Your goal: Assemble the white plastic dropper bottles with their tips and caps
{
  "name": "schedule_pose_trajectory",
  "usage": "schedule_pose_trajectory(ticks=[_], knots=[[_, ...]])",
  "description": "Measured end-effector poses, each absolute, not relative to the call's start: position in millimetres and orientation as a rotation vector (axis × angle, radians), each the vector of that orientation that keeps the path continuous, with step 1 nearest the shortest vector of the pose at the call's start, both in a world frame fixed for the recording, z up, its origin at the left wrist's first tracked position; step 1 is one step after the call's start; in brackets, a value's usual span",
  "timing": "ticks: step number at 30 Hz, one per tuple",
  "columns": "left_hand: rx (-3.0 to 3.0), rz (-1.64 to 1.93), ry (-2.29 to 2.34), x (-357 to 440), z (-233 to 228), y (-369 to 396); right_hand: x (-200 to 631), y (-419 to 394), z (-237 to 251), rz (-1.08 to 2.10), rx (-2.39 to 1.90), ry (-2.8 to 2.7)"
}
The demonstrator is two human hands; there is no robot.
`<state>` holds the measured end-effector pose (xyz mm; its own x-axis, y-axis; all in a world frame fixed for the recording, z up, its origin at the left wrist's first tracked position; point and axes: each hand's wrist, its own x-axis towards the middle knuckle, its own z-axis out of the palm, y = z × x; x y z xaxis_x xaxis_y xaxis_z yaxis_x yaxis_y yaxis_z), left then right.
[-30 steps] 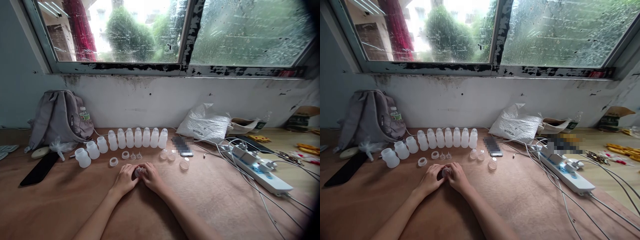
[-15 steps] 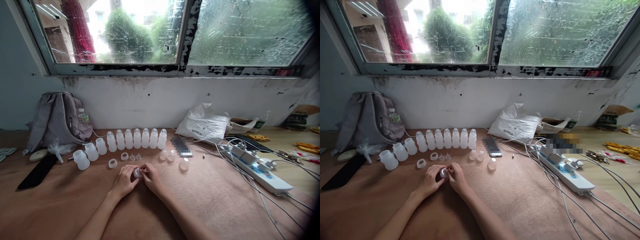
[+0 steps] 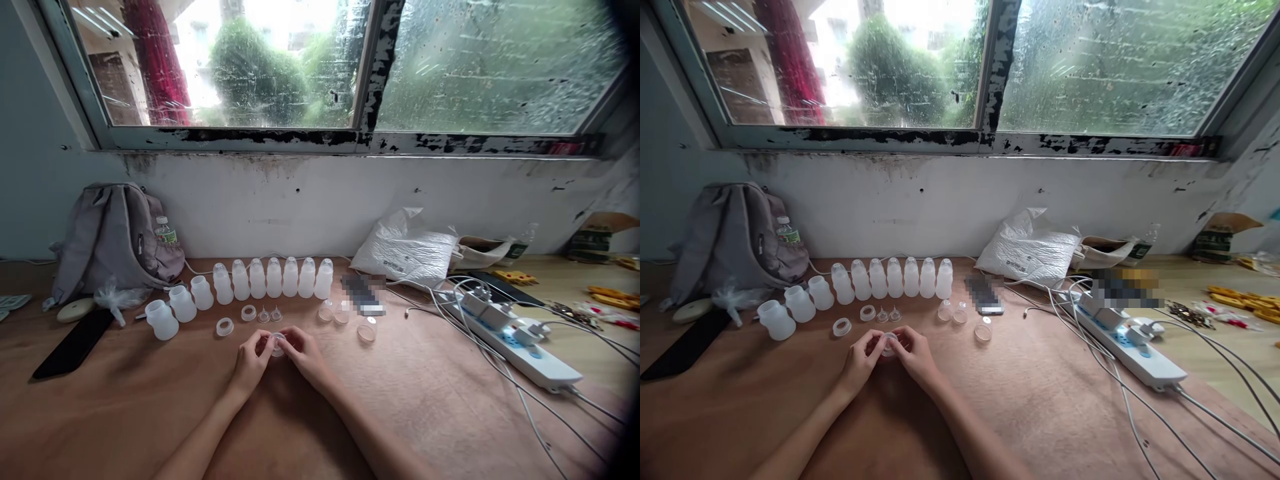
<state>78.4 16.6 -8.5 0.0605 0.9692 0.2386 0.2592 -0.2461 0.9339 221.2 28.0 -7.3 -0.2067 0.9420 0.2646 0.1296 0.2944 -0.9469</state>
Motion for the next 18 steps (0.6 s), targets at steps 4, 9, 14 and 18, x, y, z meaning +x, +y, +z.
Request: schedule_pose_trajectory(ticks=[4, 9, 14, 18], knots=[[1.570, 1.252, 1.259, 88.0, -10.0, 25.8, 224.0, 31.9, -7.3, 0.872, -1.099, -1.654], [1.453, 1.255, 1.158, 106.4, -13.8, 43.2, 234.6, 41.5, -5.7, 0.770, -1.177, -1.632], [1.441, 1.200, 1.046, 109.1, -13.1, 44.9, 242.5, 43.7, -4.0, 0.689, -1.186, -1.604], [1.568, 1.134, 1.011, 105.6, -13.8, 40.5, 245.7, 43.6, -7.9, 0.625, -1.186, -1.642]])
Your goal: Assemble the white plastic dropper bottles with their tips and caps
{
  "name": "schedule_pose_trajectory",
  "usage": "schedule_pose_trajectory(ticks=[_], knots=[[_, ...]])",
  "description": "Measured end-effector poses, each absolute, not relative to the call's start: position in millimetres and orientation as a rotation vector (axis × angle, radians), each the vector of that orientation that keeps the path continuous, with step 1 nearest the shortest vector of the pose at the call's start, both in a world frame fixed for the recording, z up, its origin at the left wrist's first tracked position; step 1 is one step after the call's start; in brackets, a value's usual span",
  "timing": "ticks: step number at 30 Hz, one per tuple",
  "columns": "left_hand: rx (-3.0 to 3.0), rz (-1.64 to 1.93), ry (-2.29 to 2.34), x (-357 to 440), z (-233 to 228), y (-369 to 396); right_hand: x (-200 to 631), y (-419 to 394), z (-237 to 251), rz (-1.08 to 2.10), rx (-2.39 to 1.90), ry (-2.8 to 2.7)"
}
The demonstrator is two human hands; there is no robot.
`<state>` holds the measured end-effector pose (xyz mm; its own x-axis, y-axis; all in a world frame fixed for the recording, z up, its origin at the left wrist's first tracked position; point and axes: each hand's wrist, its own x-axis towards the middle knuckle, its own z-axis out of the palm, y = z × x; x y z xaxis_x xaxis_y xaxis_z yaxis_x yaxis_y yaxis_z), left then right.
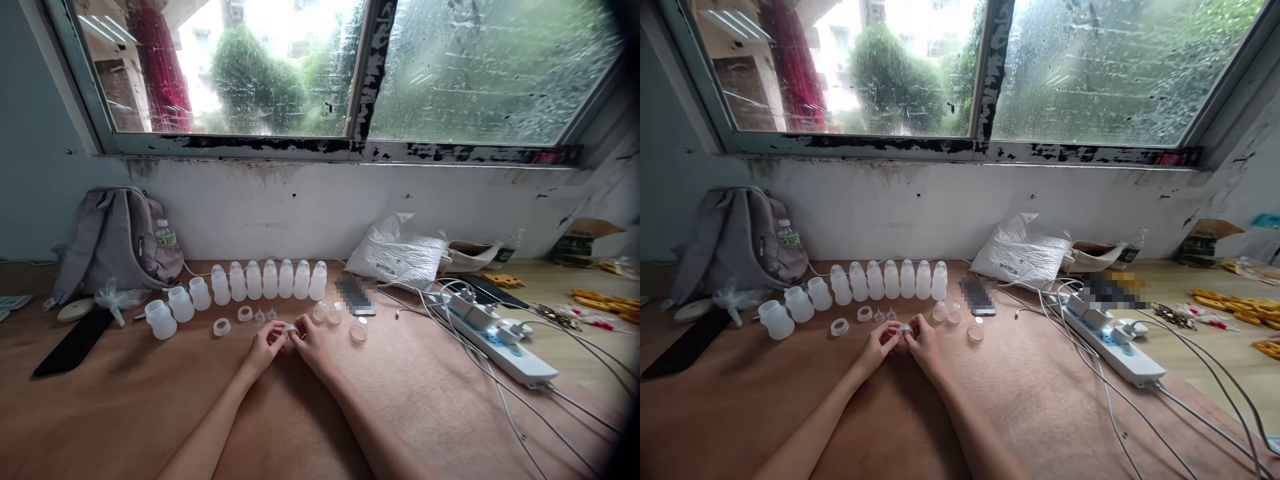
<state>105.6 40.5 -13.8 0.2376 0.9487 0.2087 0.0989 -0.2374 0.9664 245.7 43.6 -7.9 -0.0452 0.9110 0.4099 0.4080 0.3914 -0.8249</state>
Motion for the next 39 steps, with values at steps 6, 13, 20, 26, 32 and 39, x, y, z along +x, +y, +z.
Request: schedule_pose_trajectory(ticks=[6, 13, 20, 26, 32, 39], knots=[[1.751, 1.145, 1.055, 107.1, -17.7, 38.1, 249.0, 49.8, -13.6, 0.540, -1.256, -1.664], [1.770, 1.154, 1.110, 108.0, -16.1, 37.5, 251.2, 48.6, -8.8, 0.600, -1.247, -1.721], [1.958, 1.236, 1.200, 108.2, -15.8, 35.3, 249.8, 49.1, -7.1, 0.641, -1.299, -1.723], [2.061, 1.193, 1.246, 107.8, -16.2, 34.6, 246.8, 49.7, -11.7, 0.618, -1.316, -1.714], [2.083, 1.166, 1.242, 107.8, -15.5, 33.6, 245.1, 47.2, -11.3, 0.612, -1.372, -1.694], [2.107, 1.147, 1.257, 107.3, -15.1, 32.0, 245.0, 46.7, -15.2, 0.572, -1.422, -1.686]])
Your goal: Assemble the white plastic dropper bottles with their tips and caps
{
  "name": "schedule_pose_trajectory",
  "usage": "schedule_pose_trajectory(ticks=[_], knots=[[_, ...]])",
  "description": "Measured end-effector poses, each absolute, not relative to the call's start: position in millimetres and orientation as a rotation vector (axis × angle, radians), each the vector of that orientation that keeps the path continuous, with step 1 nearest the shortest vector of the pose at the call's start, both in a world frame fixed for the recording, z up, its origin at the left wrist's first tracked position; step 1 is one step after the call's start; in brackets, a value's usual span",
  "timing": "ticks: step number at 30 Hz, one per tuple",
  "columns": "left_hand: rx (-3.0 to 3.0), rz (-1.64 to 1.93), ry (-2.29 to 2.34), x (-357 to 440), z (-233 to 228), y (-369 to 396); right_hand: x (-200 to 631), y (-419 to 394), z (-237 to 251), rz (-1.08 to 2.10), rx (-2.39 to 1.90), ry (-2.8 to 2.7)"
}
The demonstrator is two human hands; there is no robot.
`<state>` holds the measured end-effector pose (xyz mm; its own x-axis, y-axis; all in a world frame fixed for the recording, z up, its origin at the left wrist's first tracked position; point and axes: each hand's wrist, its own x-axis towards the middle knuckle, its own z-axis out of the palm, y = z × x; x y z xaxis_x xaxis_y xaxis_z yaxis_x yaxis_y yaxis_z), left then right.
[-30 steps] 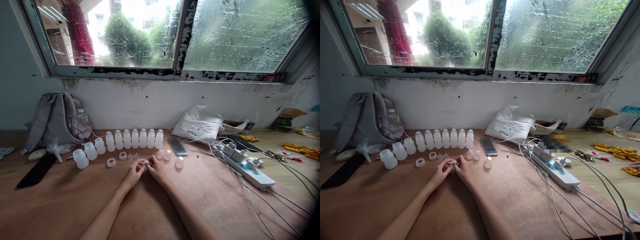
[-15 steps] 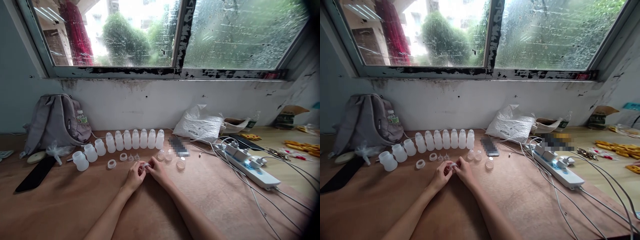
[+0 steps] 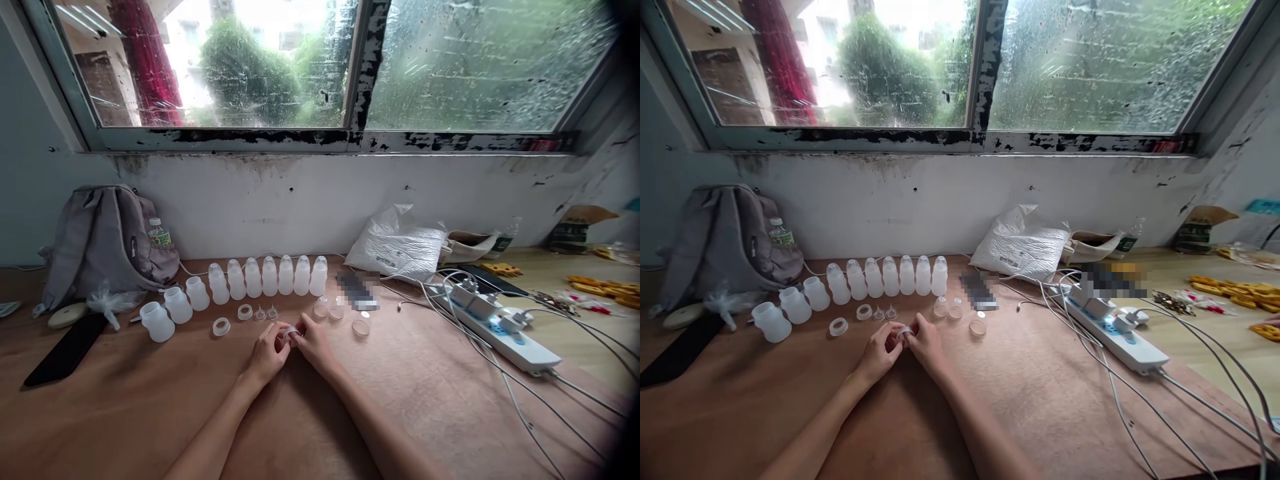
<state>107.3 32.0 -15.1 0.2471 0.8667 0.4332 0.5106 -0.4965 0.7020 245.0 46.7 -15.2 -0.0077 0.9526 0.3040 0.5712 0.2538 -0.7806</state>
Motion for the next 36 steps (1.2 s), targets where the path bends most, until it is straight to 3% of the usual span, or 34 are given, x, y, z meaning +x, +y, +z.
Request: schedule_pose_trajectory(ticks=[13, 18, 29, 36], knots=[[1.988, 1.204, 1.310, 111.5, -15.3, 29.0, 242.7, 48.5, -21.3, 0.519, -1.423, -1.715], [2.024, 1.216, 1.383, 107.2, -14.5, 29.9, 241.7, 41.3, -11.6, 0.648, -1.285, -1.766], [1.564, 1.202, 1.219, 97.0, -4.9, 32.9, 239.7, 34.8, -0.3, 0.593, -1.153, -1.768], [1.798, 1.180, 1.372, 95.3, 7.3, 25.7, 232.9, 24.5, 2.1, 0.789, -1.069, -1.813]])
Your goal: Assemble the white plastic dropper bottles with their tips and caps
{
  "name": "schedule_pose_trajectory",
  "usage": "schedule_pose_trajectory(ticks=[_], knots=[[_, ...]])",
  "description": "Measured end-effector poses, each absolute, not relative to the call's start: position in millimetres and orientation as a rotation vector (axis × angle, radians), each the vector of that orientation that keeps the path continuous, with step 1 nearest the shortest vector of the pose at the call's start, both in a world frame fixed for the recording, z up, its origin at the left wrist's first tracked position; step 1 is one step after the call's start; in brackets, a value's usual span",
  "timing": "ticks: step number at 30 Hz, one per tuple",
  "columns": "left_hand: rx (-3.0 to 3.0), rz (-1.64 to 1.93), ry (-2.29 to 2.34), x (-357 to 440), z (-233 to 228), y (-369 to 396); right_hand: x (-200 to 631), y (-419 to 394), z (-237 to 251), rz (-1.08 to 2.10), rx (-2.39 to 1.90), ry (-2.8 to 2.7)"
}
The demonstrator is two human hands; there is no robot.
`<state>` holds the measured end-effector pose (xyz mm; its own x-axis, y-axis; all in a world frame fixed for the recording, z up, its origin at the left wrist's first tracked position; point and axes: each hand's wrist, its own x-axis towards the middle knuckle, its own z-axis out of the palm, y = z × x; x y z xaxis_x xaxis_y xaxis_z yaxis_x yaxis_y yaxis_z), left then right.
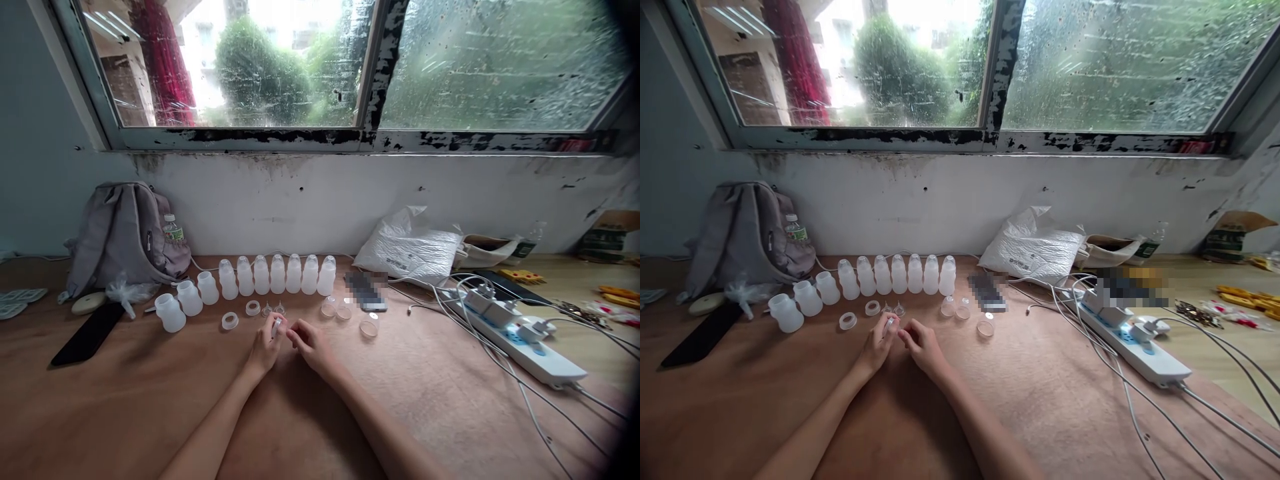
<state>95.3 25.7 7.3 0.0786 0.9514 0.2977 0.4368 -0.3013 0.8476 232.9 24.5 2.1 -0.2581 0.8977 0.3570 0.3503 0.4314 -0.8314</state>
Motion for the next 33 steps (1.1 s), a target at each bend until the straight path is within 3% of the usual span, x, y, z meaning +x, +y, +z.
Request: schedule_pose_trajectory(ticks=[10, 20, 27, 33], knots=[[2.031, 1.194, 1.430, 85.4, -0.9, 34.4, 234.2, 27.9, -3.9, 0.731, -1.087, -1.769], [1.693, 1.508, 2.188, -14.0, 33.0, 97.7, 242.6, 42.2, -15.5, 0.788, -1.152, -1.598], [1.743, 1.473, 2.261, -38.2, 29.0, 104.9, 241.6, 42.2, -14.8, 0.875, -1.130, -1.536], [1.923, 1.983, 2.104, -12.5, 29.9, 73.4, 241.4, 42.3, -15.3, 0.915, -1.104, -1.473]])
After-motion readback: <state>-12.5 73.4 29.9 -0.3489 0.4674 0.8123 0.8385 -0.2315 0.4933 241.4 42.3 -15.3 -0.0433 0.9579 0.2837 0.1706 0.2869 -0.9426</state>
